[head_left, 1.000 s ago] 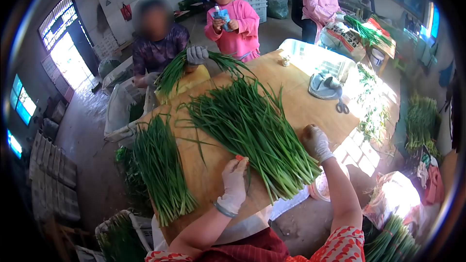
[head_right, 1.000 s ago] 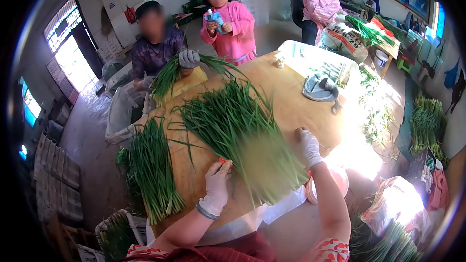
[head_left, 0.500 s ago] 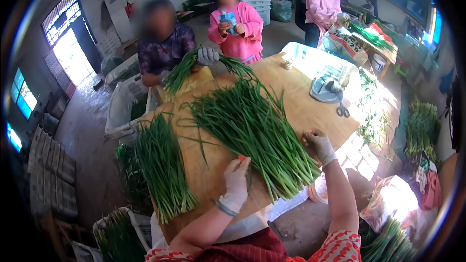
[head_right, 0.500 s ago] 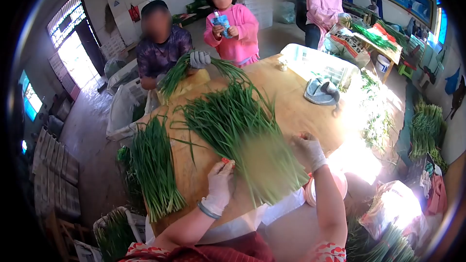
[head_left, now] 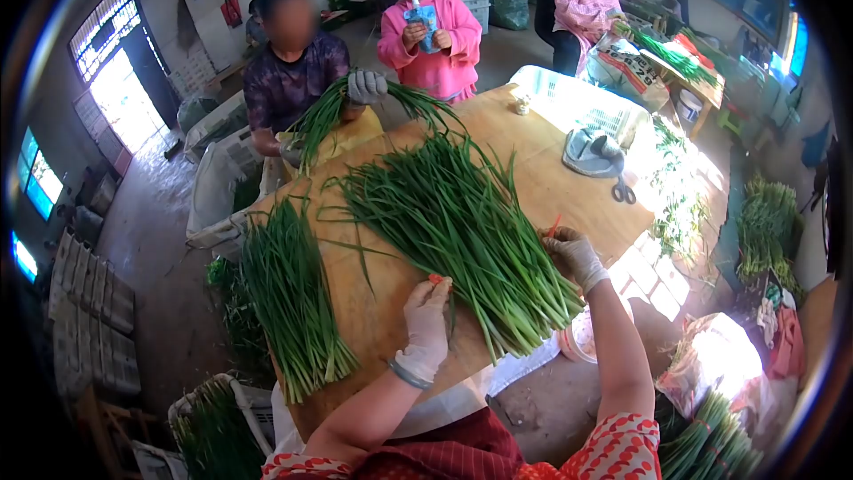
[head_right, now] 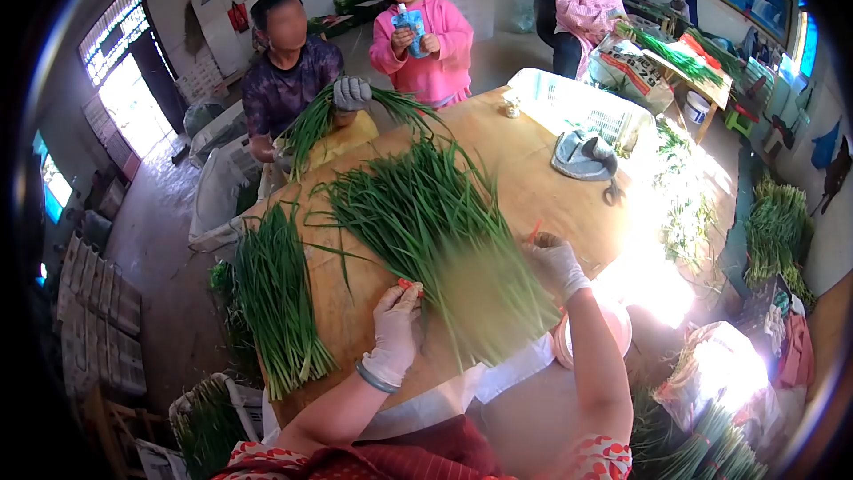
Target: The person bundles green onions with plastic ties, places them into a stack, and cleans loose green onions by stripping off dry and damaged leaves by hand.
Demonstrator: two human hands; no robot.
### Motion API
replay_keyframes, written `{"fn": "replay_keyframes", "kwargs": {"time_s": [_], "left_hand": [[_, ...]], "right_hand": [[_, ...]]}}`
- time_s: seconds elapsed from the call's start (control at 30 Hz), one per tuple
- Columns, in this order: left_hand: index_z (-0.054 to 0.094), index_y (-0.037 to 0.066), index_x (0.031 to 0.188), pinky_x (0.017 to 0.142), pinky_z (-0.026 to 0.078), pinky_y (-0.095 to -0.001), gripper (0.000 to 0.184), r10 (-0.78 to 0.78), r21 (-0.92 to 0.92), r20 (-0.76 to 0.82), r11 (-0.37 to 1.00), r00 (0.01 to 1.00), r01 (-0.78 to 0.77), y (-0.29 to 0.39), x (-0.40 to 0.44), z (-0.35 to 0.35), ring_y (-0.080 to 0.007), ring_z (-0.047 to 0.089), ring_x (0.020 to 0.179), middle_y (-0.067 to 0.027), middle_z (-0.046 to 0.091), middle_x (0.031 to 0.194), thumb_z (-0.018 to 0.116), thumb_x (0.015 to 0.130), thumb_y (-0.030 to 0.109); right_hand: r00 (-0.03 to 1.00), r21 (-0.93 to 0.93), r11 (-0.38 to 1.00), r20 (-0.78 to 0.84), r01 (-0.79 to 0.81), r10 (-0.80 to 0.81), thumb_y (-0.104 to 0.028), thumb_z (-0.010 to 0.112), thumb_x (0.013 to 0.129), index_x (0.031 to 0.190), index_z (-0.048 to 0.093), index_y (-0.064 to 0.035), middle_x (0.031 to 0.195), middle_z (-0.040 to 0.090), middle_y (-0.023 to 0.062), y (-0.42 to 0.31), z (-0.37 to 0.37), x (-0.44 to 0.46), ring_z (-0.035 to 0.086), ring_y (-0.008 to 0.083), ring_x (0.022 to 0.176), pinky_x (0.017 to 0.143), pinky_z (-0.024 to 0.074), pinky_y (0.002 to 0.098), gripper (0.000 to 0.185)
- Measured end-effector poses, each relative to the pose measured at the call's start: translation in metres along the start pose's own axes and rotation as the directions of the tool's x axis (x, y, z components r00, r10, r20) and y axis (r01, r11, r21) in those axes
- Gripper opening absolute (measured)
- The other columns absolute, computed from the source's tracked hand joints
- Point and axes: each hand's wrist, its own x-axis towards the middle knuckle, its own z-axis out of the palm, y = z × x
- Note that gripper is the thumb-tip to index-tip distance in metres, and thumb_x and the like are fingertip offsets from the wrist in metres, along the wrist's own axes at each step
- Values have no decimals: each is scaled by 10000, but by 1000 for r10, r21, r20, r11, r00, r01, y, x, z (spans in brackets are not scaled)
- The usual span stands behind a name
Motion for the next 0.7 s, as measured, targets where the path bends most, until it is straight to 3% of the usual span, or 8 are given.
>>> {"fn": "replay_keyframes", "kwargs": {"time_s": [0.13,0.2,0.23,0.3,0.43,0.5,0.7], "left_hand": [[603,65,809,493,297,-177,44,-25,-15,13,1000,1000,25,-5,3,-4,-20,404,558,62,516,674,623,827,99],[604,58,823,513,319,-176,37,2,-48,34,999,999,0,-7,5,-5,-25,430,582,51,537,706,619,829,91],[604,58,823,513,319,-176,37,-2,-47,32,999,999,3,-7,5,-5,-25,430,582,51,537,706,619,829,91],[604,50,834,540,344,-173,28,-8,-70,24,998,1000,10,-5,4,-3,-31,460,615,39,557,737,610,833,77],[602,41,847,564,363,-172,31,1,-38,44,999,999,1,-3,2,-5,-39,485,645,27,572,760,605,836,70],[601,38,860,572,369,-169,38,-15,-64,48,998,999,18,-4,2,-5,-41,494,654,24,576,767,604,839,69],[601,36,874,592,393,-177,47,-12,-93,71,996,997,18,-8,6,-8,-54,516,674,12,587,788,601,843,71]], "right_hand": [[999,-64,998,-53,-12,9,-158,614,816,953,645,5,752,617,11,14,-4,5,524,67,672,626,430,214,215],[998,-339,941,-69,-16,-8,-178,617,809,993,657,-15,825,661,54,8,-2,2,569,97,723,697,457,243,248],[998,-339,940,-70,-20,-4,-178,617,809,993,657,-15,825,661,54,2,0,-1,569,97,723,697,457,243,248],[994,-558,830,-89,2,-63,-138,594,857,1024,634,17,879,661,80,-16,11,-11,574,101,769,713,464,244,230],[992,-539,842,-92,25,-88,-148,600,853,1036,637,0,868,667,70,-16,12,-14,579,93,753,710,465,242,239],[990,-634,773,-104,10,-98,-158,617,840,1025,644,1,836,670,68,-19,12,-16,581,95,725,687,466,242,245],[984,-561,825,-172,-60,-46,-200,647,820,984,652,19,758,664,62,-8,4,-12,556,87,643,615,466,250,273]]}}
